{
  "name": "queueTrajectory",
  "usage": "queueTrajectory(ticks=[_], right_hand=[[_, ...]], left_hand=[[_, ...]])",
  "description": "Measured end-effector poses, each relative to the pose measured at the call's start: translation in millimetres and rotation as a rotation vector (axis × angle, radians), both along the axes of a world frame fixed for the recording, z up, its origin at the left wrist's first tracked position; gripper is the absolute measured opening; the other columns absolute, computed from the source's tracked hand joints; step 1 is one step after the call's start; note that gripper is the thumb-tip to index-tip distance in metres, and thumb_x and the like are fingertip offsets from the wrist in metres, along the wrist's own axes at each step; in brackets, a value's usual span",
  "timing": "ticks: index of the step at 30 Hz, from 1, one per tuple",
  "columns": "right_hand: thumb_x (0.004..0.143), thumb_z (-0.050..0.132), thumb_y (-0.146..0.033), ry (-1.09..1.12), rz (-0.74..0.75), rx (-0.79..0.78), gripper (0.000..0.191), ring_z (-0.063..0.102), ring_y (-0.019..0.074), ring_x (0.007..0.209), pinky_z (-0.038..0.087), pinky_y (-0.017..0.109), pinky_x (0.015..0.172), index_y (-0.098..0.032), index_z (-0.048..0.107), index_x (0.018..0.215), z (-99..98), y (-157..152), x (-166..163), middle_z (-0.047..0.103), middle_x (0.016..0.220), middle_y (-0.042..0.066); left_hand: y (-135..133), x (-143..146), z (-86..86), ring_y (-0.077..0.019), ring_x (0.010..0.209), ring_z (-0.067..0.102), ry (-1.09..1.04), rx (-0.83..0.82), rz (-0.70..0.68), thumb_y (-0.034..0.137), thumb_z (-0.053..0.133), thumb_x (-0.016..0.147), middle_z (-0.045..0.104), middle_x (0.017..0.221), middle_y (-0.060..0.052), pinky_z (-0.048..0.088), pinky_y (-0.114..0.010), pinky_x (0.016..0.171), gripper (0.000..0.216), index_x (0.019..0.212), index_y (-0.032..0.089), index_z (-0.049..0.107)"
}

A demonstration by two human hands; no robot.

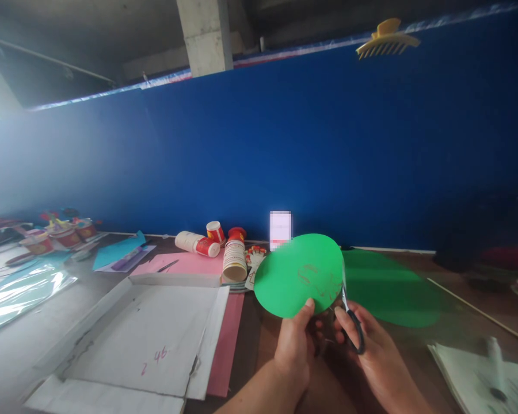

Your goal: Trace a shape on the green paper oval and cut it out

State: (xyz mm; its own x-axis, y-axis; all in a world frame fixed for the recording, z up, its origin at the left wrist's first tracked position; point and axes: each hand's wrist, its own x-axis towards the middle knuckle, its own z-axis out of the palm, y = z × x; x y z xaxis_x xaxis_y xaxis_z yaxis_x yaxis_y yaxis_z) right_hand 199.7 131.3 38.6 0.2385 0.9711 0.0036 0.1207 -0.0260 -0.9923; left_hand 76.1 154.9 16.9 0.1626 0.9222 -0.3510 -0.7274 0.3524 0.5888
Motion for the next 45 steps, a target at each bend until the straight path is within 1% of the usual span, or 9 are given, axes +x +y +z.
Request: queueTrajectory(ticks=[4, 8, 13, 17, 23, 28, 36, 41, 45], right_hand=[[0.074, 0.068, -0.065, 0.021, 0.009, -0.017, 0.045, 0.064, 0.0217, 0.064, 0.05, 0.031, 0.057, -0.025, 0.066, 0.094, 7.6, -1.9, -2.9, 0.067, 0.067, 0.0], [0.07, 0.072, -0.061, 0.033, -0.007, -0.01, 0.042, 0.062, 0.0205, 0.062, 0.05, 0.03, 0.057, -0.025, 0.067, 0.089, 14.1, -5.0, -6.3, 0.067, 0.067, 0.0], [0.07, 0.07, -0.068, 0.079, -0.026, -0.03, 0.048, 0.061, 0.0198, 0.062, 0.049, 0.029, 0.055, -0.025, 0.065, 0.092, 8.1, -5.0, -6.2, 0.065, 0.067, -0.002], [0.071, 0.069, -0.069, 0.072, -0.017, -0.038, 0.048, 0.06, 0.0194, 0.062, 0.048, 0.029, 0.054, -0.025, 0.064, 0.089, 7.8, -4.5, -7.1, 0.063, 0.067, -0.002], [0.067, 0.073, -0.068, 0.123, -0.033, -0.029, 0.051, 0.06, 0.0187, 0.063, 0.048, 0.029, 0.056, -0.025, 0.064, 0.093, 6.2, -3.4, -7.3, 0.064, 0.069, -0.002], [0.069, 0.073, -0.068, 0.126, -0.023, -0.05, 0.053, 0.059, 0.0185, 0.062, 0.047, 0.028, 0.053, -0.025, 0.065, 0.098, -0.4, -2.8, -3.9, 0.064, 0.068, -0.002], [0.073, 0.072, -0.064, 0.089, 0.003, -0.013, 0.049, 0.061, 0.0196, 0.064, 0.049, 0.029, 0.057, -0.024, 0.065, 0.1, -3.0, -0.3, -0.6, 0.064, 0.068, -0.001], [0.074, 0.07, -0.063, -0.015, 0.019, 0.015, 0.043, 0.062, 0.0205, 0.061, 0.05, 0.031, 0.059, -0.024, 0.068, 0.092, 6.7, -3.0, -0.6, 0.063, 0.066, -0.001], [0.072, 0.07, -0.067, -0.027, 0.035, -0.06, 0.052, 0.06, 0.0181, 0.06, 0.042, 0.026, 0.048, -0.024, 0.067, 0.101, 7.8, -6.2, -0.4, 0.063, 0.067, -0.002]], left_hand=[[-0.1, 0.3, -1.2, -0.0114, 0.06, 0.052, -0.005, 0.033, 0.006, 0.047, 0.091, 0.059, 0.062, 0.073, -0.002, 0.037, -0.024, 0.055, 0.053, 0.091, 0.013, 0.065], [-1.0, 0.0, 0.3, -0.011, 0.06, 0.051, -0.007, 0.028, 0.003, 0.046, 0.09, 0.061, 0.063, 0.075, -0.003, 0.036, -0.024, 0.055, 0.053, 0.093, 0.013, 0.066], [-0.8, -0.9, -0.7, -0.0119, 0.062, 0.053, 0.002, 0.037, -0.017, 0.05, 0.091, 0.058, 0.063, 0.076, -0.002, 0.039, -0.025, 0.058, 0.058, 0.095, 0.013, 0.065], [-0.1, -1.1, -2.8, -0.0117, 0.058, 0.053, 0.024, 0.023, -0.057, 0.055, 0.088, 0.06, 0.06, 0.071, 0.0, 0.034, -0.024, 0.053, 0.059, 0.096, 0.014, 0.064], [0.0, 0.3, -1.1, -0.0114, 0.061, 0.053, 0.0, 0.037, 0.001, 0.049, 0.091, 0.058, 0.063, 0.078, -0.002, 0.037, -0.025, 0.055, 0.058, 0.096, 0.014, 0.065], [0.5, 0.3, -1.2, -0.0116, 0.061, 0.053, -0.008, 0.042, 0.001, 0.049, 0.09, 0.059, 0.062, 0.076, -0.002, 0.038, -0.025, 0.057, 0.056, 0.095, 0.014, 0.065], [-0.6, -1.0, 2.0, -0.0097, 0.054, 0.048, -0.03, 0.0, -0.007, 0.047, 0.091, 0.057, 0.059, 0.069, 0.0, 0.035, -0.023, 0.051, 0.056, 0.095, 0.014, 0.066], [1.8, -3.3, 7.2, -0.0094, 0.059, 0.051, -0.036, -0.027, 0.108, 0.045, 0.092, 0.059, 0.066, 0.083, -0.002, 0.041, -0.023, 0.054, 0.058, 0.101, 0.015, 0.068], [5.8, -7.2, 10.7, -0.0095, 0.06, 0.052, -0.019, -0.009, 0.183, 0.045, 0.09, 0.064, 0.07, 0.092, -0.005, 0.042, -0.023, 0.054, 0.058, 0.108, 0.015, 0.069]])
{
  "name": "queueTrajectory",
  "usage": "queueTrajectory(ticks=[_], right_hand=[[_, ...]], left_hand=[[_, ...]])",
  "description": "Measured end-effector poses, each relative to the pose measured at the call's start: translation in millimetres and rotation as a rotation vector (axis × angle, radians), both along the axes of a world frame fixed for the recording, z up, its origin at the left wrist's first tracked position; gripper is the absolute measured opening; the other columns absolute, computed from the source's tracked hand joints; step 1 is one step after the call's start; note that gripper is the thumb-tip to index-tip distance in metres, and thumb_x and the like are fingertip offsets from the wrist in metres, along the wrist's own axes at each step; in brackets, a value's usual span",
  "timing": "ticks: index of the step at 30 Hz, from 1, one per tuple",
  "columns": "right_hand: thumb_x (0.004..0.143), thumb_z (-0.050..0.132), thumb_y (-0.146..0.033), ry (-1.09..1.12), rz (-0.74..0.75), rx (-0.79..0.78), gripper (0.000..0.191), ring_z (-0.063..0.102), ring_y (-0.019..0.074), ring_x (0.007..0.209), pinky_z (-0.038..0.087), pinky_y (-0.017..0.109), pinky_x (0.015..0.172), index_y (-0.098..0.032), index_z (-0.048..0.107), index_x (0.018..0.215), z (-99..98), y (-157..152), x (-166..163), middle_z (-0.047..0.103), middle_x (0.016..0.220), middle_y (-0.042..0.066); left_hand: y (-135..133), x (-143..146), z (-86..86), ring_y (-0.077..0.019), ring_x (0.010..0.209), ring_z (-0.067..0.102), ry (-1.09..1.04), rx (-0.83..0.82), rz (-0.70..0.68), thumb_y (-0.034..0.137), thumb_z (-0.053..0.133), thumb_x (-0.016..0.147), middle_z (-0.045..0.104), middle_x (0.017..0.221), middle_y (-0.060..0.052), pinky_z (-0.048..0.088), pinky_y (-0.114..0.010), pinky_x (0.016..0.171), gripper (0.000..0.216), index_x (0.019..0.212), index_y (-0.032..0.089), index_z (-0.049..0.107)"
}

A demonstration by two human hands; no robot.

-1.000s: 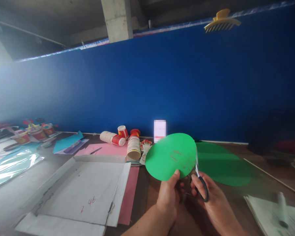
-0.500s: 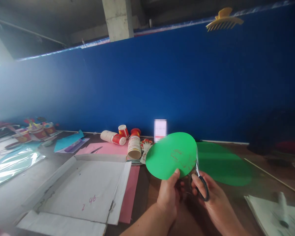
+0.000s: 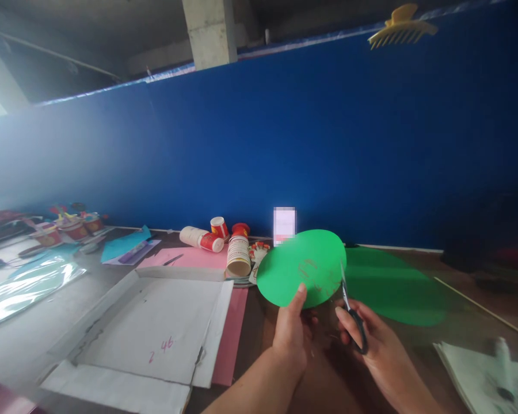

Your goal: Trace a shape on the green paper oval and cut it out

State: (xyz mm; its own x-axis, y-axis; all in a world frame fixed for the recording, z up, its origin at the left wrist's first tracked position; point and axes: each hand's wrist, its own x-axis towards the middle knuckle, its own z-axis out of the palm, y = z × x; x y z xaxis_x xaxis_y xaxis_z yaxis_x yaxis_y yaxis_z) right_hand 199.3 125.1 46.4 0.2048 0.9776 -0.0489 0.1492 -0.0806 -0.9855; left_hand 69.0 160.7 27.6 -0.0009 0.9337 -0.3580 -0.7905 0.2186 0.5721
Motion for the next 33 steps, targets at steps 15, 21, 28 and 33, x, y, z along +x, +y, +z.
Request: queueTrajectory(ticks=[15, 21, 28, 33], right_hand=[[0.076, 0.071, -0.065, 0.098, 0.169, -0.005, 0.052, 0.056, 0.0135, 0.058, 0.034, 0.022, 0.045, -0.021, 0.067, 0.103, -1.5, -3.3, 4.8, 0.06, 0.066, -0.002], [0.078, 0.069, -0.066, 0.102, 0.196, 0.001, 0.05, 0.054, 0.0128, 0.057, 0.031, 0.021, 0.044, -0.023, 0.065, 0.103, -6.1, -3.4, 4.0, 0.057, 0.063, -0.003], [0.074, 0.073, -0.065, 0.162, 0.185, -0.026, 0.051, 0.048, 0.0113, 0.051, 0.027, 0.021, 0.041, -0.023, 0.065, 0.103, -5.5, -2.3, -0.9, 0.055, 0.058, -0.004], [0.076, 0.071, -0.066, 0.151, 0.206, -0.02, 0.052, 0.046, 0.0107, 0.05, 0.026, 0.022, 0.042, -0.023, 0.064, 0.104, -3.8, -5.1, -2.2, 0.055, 0.057, -0.005]], left_hand=[[21.1, -19.1, 11.6, -0.0103, 0.06, 0.062, 0.054, 0.126, 0.154, 0.028, 0.092, 0.061, 0.073, 0.09, -0.006, 0.044, -0.02, 0.049, 0.05, 0.102, 0.012, 0.07], [24.2, -24.5, 15.0, -0.0184, 0.081, 0.072, 0.019, 0.211, 0.129, 0.025, 0.091, 0.063, 0.076, 0.108, -0.01, 0.053, -0.023, 0.06, 0.055, 0.112, 0.016, 0.069], [26.3, -28.3, 18.2, -0.0258, 0.1, 0.073, -0.001, 0.29, 0.114, 0.023, 0.089, 0.065, 0.076, 0.114, -0.013, 0.06, -0.031, 0.078, 0.059, 0.12, 0.017, 0.068], [29.7, -31.2, 17.0, -0.0273, 0.106, 0.072, 0.013, 0.308, 0.101, 0.023, 0.088, 0.067, 0.075, 0.116, -0.013, 0.06, -0.032, 0.082, 0.056, 0.119, 0.017, 0.069]])
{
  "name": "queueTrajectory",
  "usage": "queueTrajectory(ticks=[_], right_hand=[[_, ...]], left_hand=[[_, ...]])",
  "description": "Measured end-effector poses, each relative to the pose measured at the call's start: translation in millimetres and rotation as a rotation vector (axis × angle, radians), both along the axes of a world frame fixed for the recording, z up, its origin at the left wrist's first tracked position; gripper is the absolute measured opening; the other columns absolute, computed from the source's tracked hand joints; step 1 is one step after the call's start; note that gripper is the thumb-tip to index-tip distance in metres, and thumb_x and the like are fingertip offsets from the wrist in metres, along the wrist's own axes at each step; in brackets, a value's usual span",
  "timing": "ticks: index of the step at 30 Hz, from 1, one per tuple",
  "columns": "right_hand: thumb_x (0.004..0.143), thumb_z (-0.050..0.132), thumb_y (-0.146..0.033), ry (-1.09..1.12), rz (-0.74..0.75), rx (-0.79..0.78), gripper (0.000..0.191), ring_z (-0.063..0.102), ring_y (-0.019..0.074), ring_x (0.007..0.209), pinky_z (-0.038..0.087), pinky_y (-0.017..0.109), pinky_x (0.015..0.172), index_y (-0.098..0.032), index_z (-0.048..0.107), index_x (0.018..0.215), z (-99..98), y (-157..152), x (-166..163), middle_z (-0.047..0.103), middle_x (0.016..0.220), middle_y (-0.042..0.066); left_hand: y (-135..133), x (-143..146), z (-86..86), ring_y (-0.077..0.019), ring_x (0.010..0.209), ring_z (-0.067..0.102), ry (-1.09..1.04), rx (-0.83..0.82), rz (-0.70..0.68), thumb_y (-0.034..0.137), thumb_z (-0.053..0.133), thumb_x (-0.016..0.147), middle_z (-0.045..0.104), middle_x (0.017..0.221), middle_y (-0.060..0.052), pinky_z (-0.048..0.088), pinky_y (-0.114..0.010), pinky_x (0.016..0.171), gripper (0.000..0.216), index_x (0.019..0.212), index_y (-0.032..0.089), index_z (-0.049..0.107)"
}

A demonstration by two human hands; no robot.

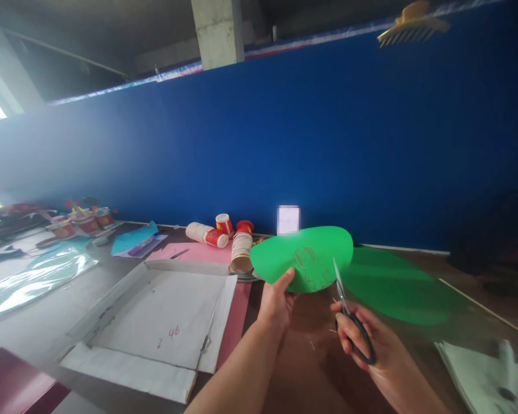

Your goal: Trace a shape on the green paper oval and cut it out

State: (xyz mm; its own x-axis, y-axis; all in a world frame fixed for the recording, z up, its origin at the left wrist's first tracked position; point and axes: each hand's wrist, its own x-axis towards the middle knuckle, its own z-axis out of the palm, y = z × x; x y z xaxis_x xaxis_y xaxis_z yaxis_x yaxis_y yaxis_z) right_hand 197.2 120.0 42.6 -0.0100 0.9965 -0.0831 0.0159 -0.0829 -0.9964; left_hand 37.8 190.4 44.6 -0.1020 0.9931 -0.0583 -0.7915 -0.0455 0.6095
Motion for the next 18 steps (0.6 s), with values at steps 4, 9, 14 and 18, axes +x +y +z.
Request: queueTrajectory(ticks=[4, 9, 14, 18], right_hand=[[0.076, 0.071, -0.068, -0.009, 0.006, 0.001, 0.054, 0.047, 0.0112, 0.052, 0.026, 0.022, 0.043, -0.022, 0.063, 0.104, 1.2, -2.3, 0.4, 0.055, 0.058, -0.004], [0.078, 0.07, -0.068, -0.011, 0.024, 0.012, 0.053, 0.049, 0.0115, 0.058, 0.029, 0.022, 0.047, -0.024, 0.062, 0.106, 2.6, -2.9, 3.2, 0.056, 0.064, -0.004], [0.078, 0.071, -0.069, -0.015, 0.01, -0.002, 0.052, 0.046, 0.0115, 0.057, 0.027, 0.022, 0.047, -0.025, 0.063, 0.106, 4.4, -1.9, 3.0, 0.055, 0.063, -0.004], [0.078, 0.07, -0.07, 0.035, 0.01, -0.035, 0.053, 0.044, 0.0114, 0.059, 0.028, 0.021, 0.049, -0.027, 0.063, 0.107, 9.5, -5.7, -0.3, 0.055, 0.064, -0.005]], left_hand=[[1.6, -1.6, -0.5, -0.0271, 0.104, 0.073, 0.032, 0.004, -0.005, 0.025, 0.088, 0.066, 0.075, 0.118, -0.013, 0.06, -0.03, 0.077, 0.057, 0.119, 0.016, 0.069], [1.1, -2.4, 1.9, -0.028, 0.105, 0.072, 0.033, -0.002, -0.004, 0.026, 0.091, 0.063, 0.075, 0.117, -0.013, 0.061, -0.031, 0.078, 0.062, 0.119, 0.016, 0.068], [-0.2, -1.9, 2.3, -0.0282, 0.104, 0.073, 0.045, -0.025, -0.01, 0.025, 0.091, 0.061, 0.075, 0.116, -0.012, 0.061, -0.031, 0.076, 0.063, 0.12, 0.017, 0.068], [-0.6, -1.7, -0.1, -0.0275, 0.106, 0.072, 0.038, 0.0, -0.027, 0.025, 0.09, 0.063, 0.075, 0.117, -0.012, 0.06, -0.032, 0.081, 0.062, 0.12, 0.017, 0.069]])
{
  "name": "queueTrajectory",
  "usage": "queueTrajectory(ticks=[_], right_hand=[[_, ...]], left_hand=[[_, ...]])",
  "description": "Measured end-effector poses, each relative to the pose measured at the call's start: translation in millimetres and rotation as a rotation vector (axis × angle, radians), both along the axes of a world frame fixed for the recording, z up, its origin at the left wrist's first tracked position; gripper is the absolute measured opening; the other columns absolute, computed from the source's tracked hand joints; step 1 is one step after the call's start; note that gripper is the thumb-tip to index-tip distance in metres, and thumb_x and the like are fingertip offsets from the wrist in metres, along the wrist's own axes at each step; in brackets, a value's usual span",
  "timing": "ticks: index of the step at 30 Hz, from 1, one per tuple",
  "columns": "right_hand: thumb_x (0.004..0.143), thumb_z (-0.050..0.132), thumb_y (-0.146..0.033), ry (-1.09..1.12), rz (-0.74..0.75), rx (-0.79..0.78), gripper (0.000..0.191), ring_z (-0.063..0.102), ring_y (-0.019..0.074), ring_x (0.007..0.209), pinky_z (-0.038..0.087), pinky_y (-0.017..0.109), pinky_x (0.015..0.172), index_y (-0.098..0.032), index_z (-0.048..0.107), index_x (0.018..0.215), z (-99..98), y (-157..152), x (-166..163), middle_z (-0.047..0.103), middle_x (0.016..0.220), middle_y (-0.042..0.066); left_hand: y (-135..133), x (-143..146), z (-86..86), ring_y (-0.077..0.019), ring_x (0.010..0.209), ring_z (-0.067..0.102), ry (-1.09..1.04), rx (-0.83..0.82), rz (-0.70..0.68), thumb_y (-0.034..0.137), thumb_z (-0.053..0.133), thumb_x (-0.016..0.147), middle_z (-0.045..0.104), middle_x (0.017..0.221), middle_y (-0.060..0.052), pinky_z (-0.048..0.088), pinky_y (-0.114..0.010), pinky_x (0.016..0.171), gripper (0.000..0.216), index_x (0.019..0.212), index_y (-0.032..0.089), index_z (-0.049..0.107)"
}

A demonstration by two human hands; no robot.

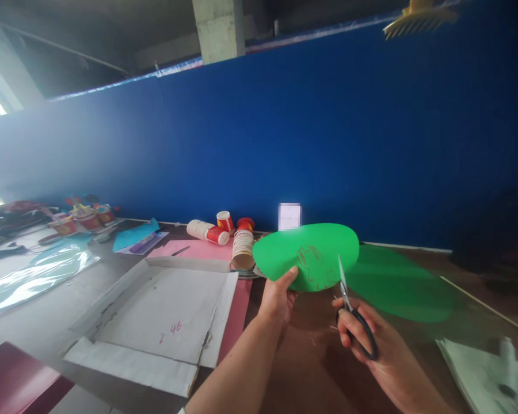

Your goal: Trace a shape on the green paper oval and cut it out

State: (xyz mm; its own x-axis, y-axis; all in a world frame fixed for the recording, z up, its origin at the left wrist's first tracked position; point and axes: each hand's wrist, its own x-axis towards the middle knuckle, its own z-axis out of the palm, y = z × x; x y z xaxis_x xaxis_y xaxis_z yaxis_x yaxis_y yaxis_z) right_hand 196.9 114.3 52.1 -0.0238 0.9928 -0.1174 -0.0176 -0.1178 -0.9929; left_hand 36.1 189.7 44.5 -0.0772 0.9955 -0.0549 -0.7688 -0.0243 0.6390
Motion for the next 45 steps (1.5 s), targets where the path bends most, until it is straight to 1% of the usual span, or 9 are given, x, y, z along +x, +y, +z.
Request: queueTrajectory(ticks=[4, 12, 21, 27, 31, 34, 37, 42, 45], right_hand=[[0.074, 0.073, -0.072, 0.072, -0.009, -0.039, 0.056, 0.045, 0.0108, 0.063, 0.028, 0.02, 0.051, -0.027, 0.062, 0.106, 5.1, -3.8, -2.6, 0.056, 0.068, -0.004], [0.079, 0.07, -0.07, 0.105, 0.024, -0.049, 0.054, 0.045, 0.0103, 0.064, 0.028, 0.018, 0.05, -0.026, 0.061, 0.107, 5.8, -4.5, -3.5, 0.056, 0.072, -0.004], [0.075, 0.071, -0.072, 0.097, -0.01, -0.05, 0.056, 0.045, 0.0124, 0.064, 0.03, 0.021, 0.052, -0.026, 0.061, 0.104, 9.3, -6.2, -7.4, 0.055, 0.07, -0.004], [0.072, 0.074, -0.071, 0.122, -0.088, -0.045, 0.056, 0.047, 0.0135, 0.064, 0.032, 0.022, 0.052, -0.027, 0.061, 0.104, 11.4, -4.8, -11.8, 0.056, 0.069, -0.003], [0.073, 0.074, -0.07, 0.108, -0.158, -0.029, 0.053, 0.048, 0.0128, 0.066, 0.035, 0.021, 0.054, -0.028, 0.061, 0.103, 7.8, -1.7, -9.3, 0.057, 0.073, -0.004], [0.077, 0.072, -0.067, 0.082, -0.188, -0.009, 0.049, 0.051, 0.0127, 0.069, 0.037, 0.021, 0.055, -0.029, 0.062, 0.105, 2.4, -0.4, -6.0, 0.058, 0.077, -0.004], [0.08, 0.071, -0.065, 0.061, -0.189, -0.002, 0.044, 0.052, 0.0127, 0.07, 0.039, 0.021, 0.057, -0.03, 0.062, 0.106, -1.6, -0.1, -4.4, 0.058, 0.077, -0.004], [0.079, 0.072, -0.063, 0.034, -0.224, -0.014, 0.042, 0.053, 0.0133, 0.07, 0.042, 0.022, 0.059, -0.029, 0.062, 0.1, -4.2, 0.9, -4.4, 0.06, 0.076, -0.005], [0.08, 0.072, -0.063, 0.027, -0.224, -0.001, 0.041, 0.053, 0.0136, 0.07, 0.041, 0.022, 0.057, -0.029, 0.062, 0.099, -5.4, 1.6, -4.1, 0.06, 0.075, -0.004]], left_hand=[[-0.4, 0.2, 0.4, -0.0269, 0.105, 0.073, -0.007, -0.001, -0.003, 0.025, 0.091, 0.062, 0.075, 0.118, -0.012, 0.06, -0.03, 0.078, 0.064, 0.122, 0.018, 0.068], [0.2, 0.1, 0.1, -0.0258, 0.102, 0.073, 0.002, -0.017, 0.002, 0.027, 0.093, 0.061, 0.075, 0.117, -0.011, 0.06, -0.029, 0.076, 0.061, 0.117, 0.019, 0.071], [-1.5, 1.2, 3.0, -0.0263, 0.103, 0.073, -0.007, 0.008, -0.008, 0.028, 0.092, 0.062, 0.075, 0.118, -0.012, 0.06, -0.031, 0.079, 0.057, 0.114, 0.018, 0.071], [-7.5, 9.4, -1.3, -0.0283, 0.104, 0.072, 0.023, -0.049, 0.011, 0.031, 0.092, 0.061, 0.075, 0.118, -0.012, 0.058, -0.031, 0.077, 0.059, 0.115, 0.018, 0.071], [-16.6, 20.0, -7.9, -0.0285, 0.107, 0.07, 0.046, -0.028, 0.008, 0.033, 0.091, 0.063, 0.075, 0.115, -0.011, 0.056, -0.032, 0.082, 0.056, 0.114, 0.017, 0.073], [-22.2, 25.0, -11.6, -0.0281, 0.106, 0.069, 0.079, -0.02, -0.007, 0.035, 0.089, 0.067, 0.075, 0.115, -0.01, 0.054, -0.031, 0.08, 0.054, 0.115, 0.018, 0.073], [-25.6, 27.3, -11.7, -0.028, 0.103, 0.069, 0.086, -0.043, -0.002, 0.037, 0.089, 0.067, 0.075, 0.117, -0.011, 0.053, -0.03, 0.076, 0.055, 0.115, 0.017, 0.073], [-28.9, 29.9, -10.4, -0.028, 0.102, 0.069, 0.064, -0.052, -0.017, 0.038, 0.088, 0.067, 0.074, 0.118, -0.012, 0.051, -0.029, 0.072, 0.058, 0.118, 0.016, 0.071], [-30.4, 30.8, -10.5, -0.0282, 0.105, 0.068, 0.066, -0.048, -0.012, 0.037, 0.088, 0.068, 0.074, 0.118, -0.011, 0.052, -0.03, 0.077, 0.055, 0.117, 0.017, 0.072]])
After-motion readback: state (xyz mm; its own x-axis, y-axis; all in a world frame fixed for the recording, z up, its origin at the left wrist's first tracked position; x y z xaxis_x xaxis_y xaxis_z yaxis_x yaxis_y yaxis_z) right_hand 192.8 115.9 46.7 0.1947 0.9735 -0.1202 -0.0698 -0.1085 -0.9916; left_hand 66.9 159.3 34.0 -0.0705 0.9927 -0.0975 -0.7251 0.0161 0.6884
